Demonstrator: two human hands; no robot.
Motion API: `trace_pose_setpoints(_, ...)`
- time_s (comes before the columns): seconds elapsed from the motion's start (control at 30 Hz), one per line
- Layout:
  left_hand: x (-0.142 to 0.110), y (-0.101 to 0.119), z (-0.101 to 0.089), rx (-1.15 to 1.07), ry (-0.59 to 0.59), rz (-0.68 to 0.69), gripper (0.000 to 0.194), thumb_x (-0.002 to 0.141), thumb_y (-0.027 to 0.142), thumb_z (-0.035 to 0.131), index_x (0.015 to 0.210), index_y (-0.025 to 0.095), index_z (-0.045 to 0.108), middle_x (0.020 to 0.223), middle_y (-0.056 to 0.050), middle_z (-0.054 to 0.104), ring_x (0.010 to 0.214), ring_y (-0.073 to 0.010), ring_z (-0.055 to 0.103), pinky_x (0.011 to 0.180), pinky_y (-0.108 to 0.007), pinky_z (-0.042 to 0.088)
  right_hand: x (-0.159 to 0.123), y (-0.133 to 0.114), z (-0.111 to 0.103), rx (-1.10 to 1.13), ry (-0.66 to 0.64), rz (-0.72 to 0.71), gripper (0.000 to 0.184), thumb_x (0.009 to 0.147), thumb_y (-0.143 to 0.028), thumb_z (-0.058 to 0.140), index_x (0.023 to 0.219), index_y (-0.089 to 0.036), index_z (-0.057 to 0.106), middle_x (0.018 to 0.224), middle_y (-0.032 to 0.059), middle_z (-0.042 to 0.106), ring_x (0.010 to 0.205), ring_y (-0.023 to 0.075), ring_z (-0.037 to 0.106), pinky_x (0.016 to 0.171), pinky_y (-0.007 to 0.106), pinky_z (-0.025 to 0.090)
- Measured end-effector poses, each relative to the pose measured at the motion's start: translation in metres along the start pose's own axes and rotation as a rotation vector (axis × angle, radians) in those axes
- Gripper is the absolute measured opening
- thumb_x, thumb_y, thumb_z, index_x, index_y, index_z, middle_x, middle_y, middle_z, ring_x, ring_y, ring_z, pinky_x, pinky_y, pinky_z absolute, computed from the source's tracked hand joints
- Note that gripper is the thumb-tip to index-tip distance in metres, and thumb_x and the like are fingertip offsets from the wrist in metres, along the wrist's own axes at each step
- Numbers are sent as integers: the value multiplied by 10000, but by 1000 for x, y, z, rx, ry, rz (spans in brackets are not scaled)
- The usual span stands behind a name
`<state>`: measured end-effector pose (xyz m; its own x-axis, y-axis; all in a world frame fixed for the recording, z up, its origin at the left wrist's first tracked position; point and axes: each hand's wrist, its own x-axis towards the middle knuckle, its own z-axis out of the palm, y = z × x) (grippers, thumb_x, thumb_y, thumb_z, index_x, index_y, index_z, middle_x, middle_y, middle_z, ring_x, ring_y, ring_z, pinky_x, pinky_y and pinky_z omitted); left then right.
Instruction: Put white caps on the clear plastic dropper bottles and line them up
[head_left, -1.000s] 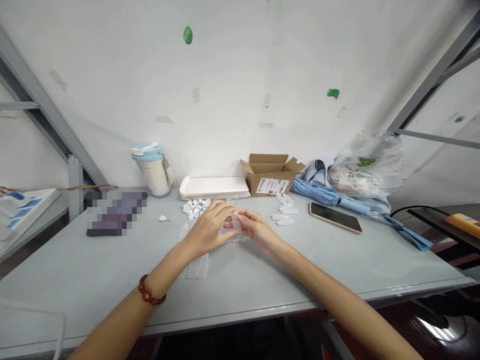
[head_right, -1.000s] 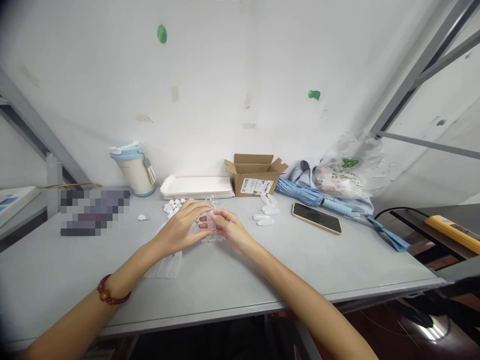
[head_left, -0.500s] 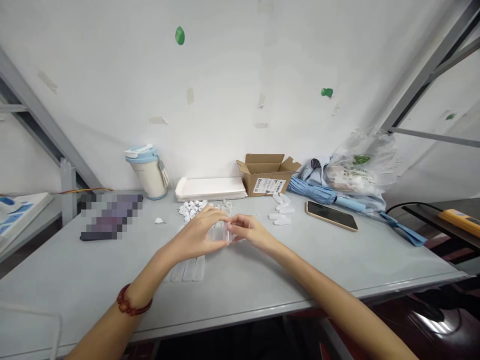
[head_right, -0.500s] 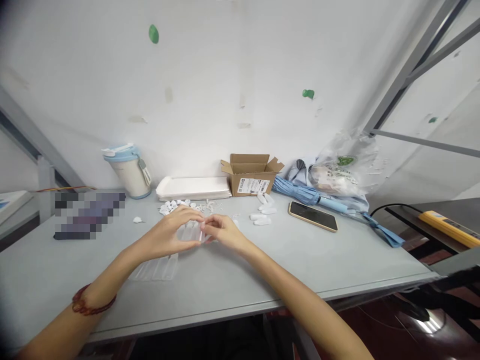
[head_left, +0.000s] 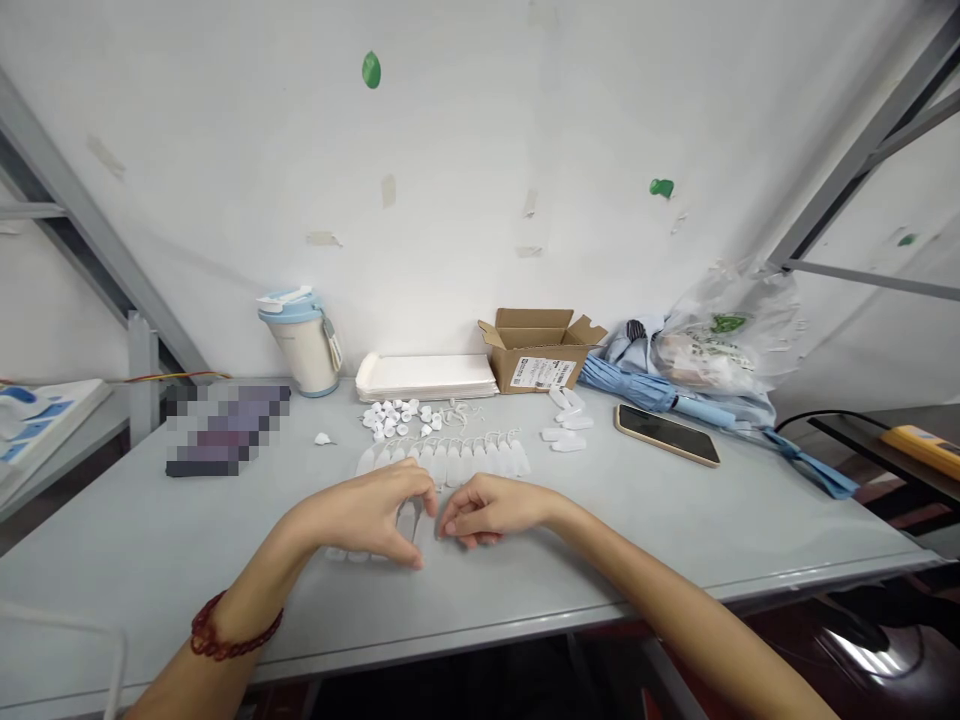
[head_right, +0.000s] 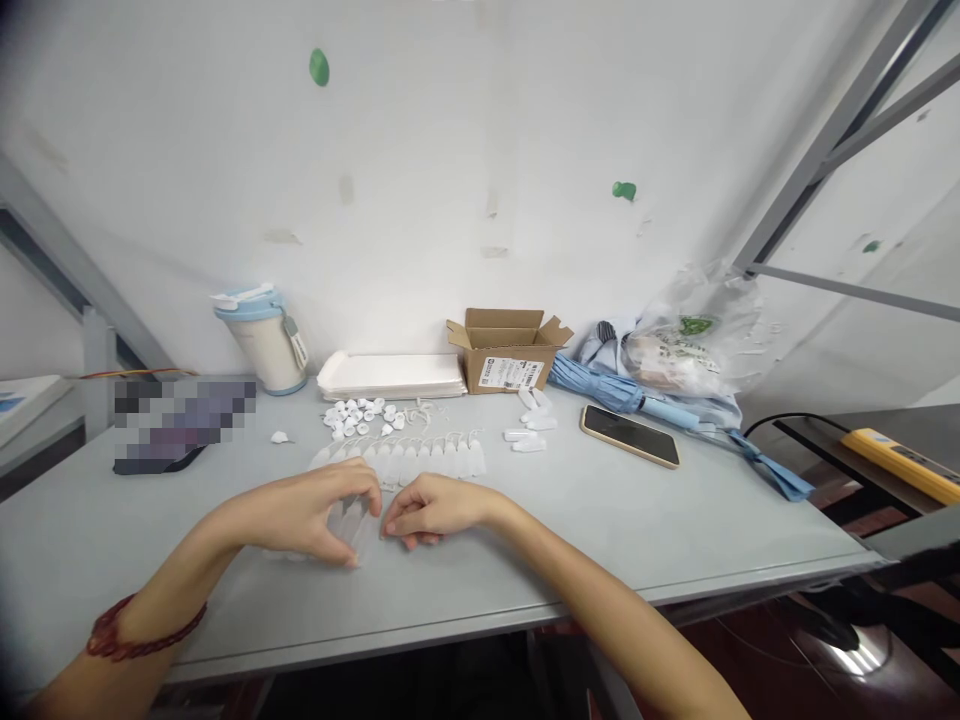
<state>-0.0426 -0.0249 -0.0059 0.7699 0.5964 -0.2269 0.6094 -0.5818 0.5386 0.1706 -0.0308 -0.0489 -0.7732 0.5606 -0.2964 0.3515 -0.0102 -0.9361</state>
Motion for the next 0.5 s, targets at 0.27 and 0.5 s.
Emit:
trace_pose_setpoints(0.27, 0, -3, 5, 14, 9, -41, 340, 598, 340, 683, 901, 225, 579, 919, 3, 508, 871, -193, 507, 732, -261, 422, 4, 5, 0, -17, 45, -39, 195, 831, -241, 552, 952, -106, 623, 600, -41, 554, 412, 27, 400, 410, 154, 333)
trace_pose_setpoints(0.5, 3, -3, 5, 25, 29, -49, 353, 598, 318, 678, 919, 226, 565, 910, 3, 490, 868, -193, 492, 725, -259, 419, 4, 5, 0, -29, 65, -42, 228, 833, -276, 565, 978, -108, 619, 595, -38, 552, 412, 31, 405, 405, 153, 332)
